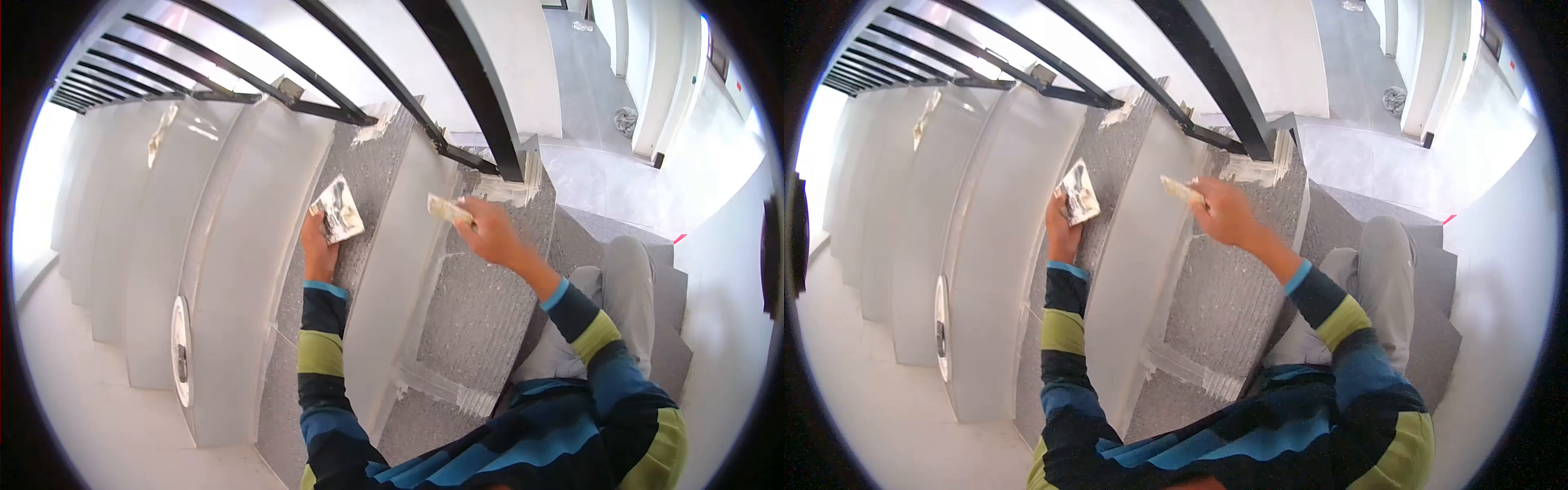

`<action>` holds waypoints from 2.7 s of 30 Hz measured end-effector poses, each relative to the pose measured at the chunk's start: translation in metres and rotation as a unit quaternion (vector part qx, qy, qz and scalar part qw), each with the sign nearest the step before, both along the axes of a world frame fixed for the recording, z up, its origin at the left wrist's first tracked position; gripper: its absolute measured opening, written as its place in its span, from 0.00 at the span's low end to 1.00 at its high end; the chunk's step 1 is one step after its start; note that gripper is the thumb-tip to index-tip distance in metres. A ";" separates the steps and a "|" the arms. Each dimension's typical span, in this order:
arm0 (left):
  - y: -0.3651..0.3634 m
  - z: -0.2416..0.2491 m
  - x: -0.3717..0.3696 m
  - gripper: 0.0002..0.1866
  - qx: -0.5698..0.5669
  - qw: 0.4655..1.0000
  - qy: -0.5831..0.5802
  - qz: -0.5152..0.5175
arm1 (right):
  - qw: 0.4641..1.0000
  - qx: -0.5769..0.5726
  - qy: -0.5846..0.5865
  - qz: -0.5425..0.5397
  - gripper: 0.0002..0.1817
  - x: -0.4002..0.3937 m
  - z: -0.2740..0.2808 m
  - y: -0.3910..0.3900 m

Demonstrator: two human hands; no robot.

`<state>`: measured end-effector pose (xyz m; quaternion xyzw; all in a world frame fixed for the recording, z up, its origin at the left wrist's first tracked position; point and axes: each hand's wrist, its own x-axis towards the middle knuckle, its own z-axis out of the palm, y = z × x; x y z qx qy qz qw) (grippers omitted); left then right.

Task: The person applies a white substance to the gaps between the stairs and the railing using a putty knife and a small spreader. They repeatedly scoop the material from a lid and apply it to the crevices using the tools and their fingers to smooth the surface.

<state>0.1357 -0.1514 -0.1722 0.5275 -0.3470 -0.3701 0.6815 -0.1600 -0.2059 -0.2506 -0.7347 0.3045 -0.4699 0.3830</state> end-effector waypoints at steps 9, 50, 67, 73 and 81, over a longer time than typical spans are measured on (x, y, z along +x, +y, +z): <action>0.068 0.011 -0.134 0.16 0.024 0.998 0.015 -0.061 | 0.977 -0.188 -0.104 -0.002 0.14 -0.066 0.032 0.050; 0.359 -0.210 -0.220 0.14 0.151 0.772 -0.140 0.601 | 0.957 0.163 0.138 0.195 0.09 -0.162 -0.039 -0.008; 0.350 -0.192 -0.216 0.12 0.287 0.691 -0.224 0.625 | 0.856 0.072 0.327 0.395 0.15 -0.143 0.034 -0.024; 0.346 -0.182 -0.212 0.11 0.305 0.689 -0.155 0.639 | 0.794 0.029 0.385 0.470 0.14 -0.077 0.129 -0.014; 0.352 -0.162 -0.203 0.11 0.310 0.734 -0.062 0.602 | 0.792 0.075 0.339 0.502 0.14 -0.002 0.173 0.021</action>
